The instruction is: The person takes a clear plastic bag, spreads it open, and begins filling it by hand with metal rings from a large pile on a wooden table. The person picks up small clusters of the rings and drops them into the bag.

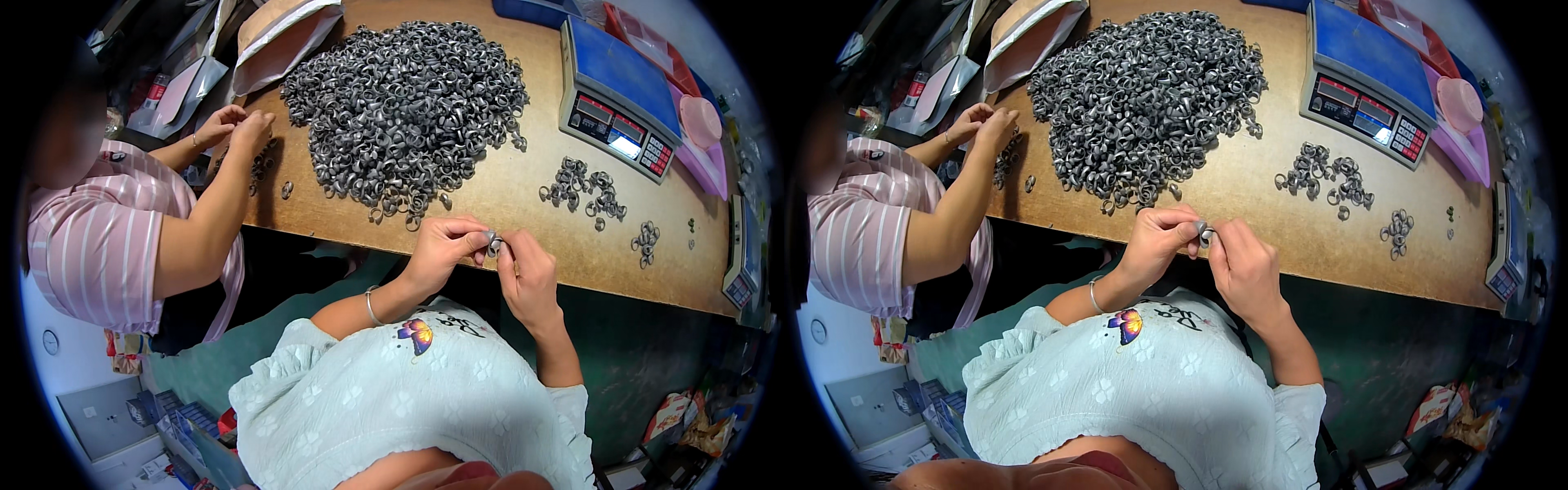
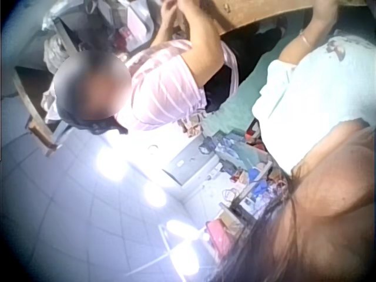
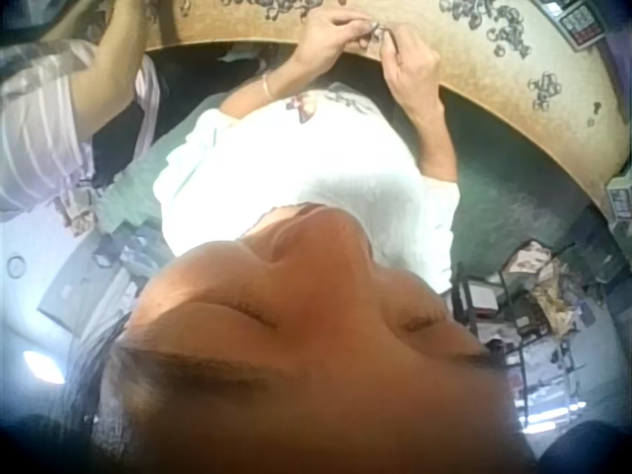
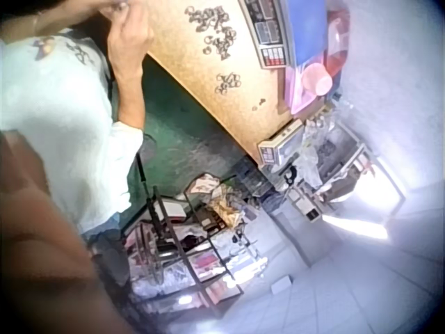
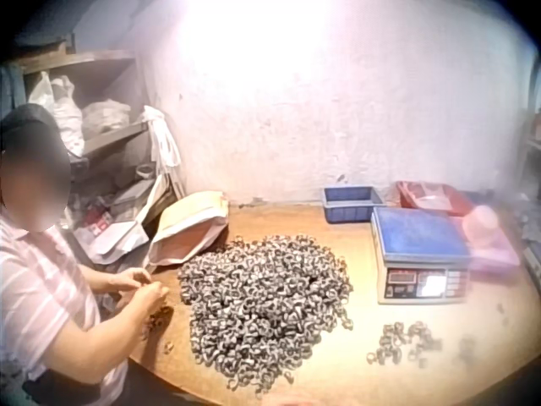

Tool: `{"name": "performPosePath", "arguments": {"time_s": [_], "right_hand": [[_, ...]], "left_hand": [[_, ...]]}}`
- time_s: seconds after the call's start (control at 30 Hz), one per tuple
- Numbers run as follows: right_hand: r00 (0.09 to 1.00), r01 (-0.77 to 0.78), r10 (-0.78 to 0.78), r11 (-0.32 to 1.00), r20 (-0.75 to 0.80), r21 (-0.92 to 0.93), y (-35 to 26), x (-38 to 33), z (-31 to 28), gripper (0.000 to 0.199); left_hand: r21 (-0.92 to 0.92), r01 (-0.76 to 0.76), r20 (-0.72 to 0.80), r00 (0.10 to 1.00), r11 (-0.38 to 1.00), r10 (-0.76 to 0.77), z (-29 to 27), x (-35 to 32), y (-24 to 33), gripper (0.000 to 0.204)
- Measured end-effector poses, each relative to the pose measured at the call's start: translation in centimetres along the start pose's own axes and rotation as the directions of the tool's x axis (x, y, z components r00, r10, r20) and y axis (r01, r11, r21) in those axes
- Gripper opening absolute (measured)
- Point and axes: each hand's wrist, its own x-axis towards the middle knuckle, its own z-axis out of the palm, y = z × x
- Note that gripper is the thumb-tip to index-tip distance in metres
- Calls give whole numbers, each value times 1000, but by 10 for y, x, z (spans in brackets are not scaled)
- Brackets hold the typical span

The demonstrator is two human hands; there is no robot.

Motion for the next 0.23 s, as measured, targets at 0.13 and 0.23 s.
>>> {"name": "performPosePath", "arguments": {"time_s": [0.13, 0.23], "right_hand": [[999, 34, -32, 994, 24, -102, 2, -2, 0, 10], [997, 71, -65, 989, 46, -132, 7, -4, 1, 11]], "left_hand": [[75, 25, -45, 999, 997, -22, 3, -3, 3, 12], [53, 73, -68, 995, 996, -69, 3, -4, 3, 12]]}}
